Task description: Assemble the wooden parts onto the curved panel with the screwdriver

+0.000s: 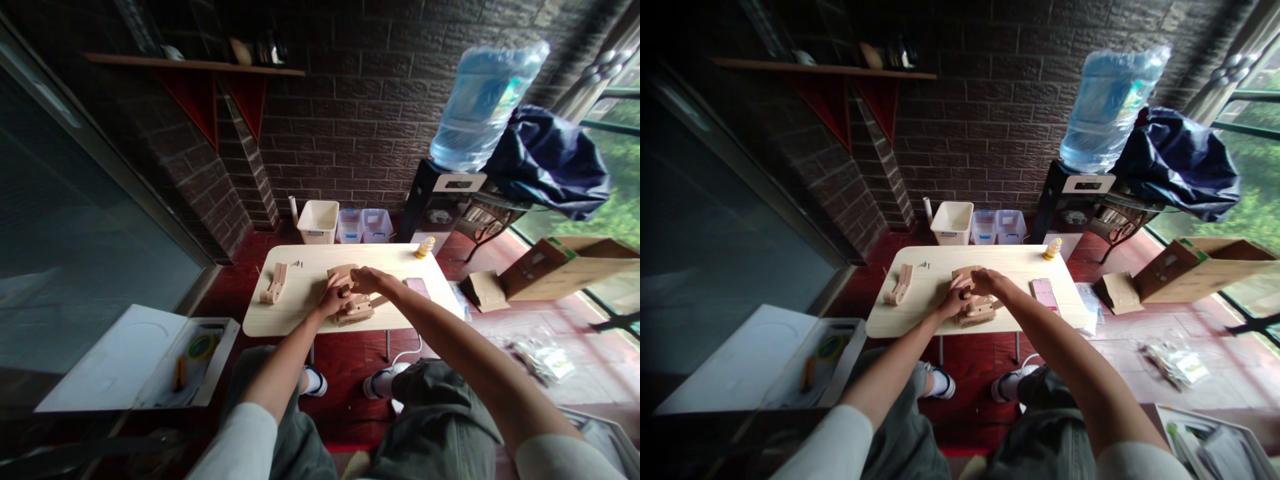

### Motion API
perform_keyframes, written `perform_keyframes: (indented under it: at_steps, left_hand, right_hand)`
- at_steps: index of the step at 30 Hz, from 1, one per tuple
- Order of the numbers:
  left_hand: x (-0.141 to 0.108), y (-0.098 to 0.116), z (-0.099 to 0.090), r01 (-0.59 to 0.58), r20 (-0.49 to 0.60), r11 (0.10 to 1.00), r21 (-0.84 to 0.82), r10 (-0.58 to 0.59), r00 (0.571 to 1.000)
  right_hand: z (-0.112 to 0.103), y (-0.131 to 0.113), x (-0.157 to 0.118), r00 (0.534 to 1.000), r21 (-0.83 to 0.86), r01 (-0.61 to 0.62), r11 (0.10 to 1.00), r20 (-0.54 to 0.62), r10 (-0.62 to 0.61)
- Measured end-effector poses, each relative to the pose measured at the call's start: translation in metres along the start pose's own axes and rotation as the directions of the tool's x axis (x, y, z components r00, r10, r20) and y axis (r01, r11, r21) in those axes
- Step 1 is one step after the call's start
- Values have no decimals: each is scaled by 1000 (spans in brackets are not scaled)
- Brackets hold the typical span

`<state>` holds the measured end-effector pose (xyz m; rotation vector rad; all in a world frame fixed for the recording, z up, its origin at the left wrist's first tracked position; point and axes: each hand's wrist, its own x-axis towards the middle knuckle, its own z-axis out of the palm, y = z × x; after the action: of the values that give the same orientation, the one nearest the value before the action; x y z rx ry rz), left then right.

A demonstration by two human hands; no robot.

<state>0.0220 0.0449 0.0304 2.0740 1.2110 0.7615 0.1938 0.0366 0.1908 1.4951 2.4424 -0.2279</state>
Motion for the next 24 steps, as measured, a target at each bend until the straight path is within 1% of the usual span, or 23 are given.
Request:
perform_keyframes:
  at_steps: [3, 8, 14, 19, 24]
  left_hand:
    - [1, 2, -1, 11, -1, 1000, -7, -11, 1000]
    - [0, 5, -3, 26, -2, 1000, -12, -26, 1000]
    - [-1, 10, -5, 52, -3, 999, -6, -52, 999]
    - [-5, 16, -5, 50, -56, 998, -28, -52, 997]
    - [-9, 22, -6, 109, -80, 993, -35, -111, 991]
  right_hand:
    - [-1, 0, -5, 999, -13, 32, 999, -37, -32]
    - [10, 2, -1, 997, -32, 54, 998, -53, -56]
    - [20, 3, 9, 998, -38, -2, 999, -57, -1]
    - [16, 0, 12, 999, -38, -44, 998, -32, 42]
    - [5, 3, 7, 1000, -53, -11, 999, -8, 11]
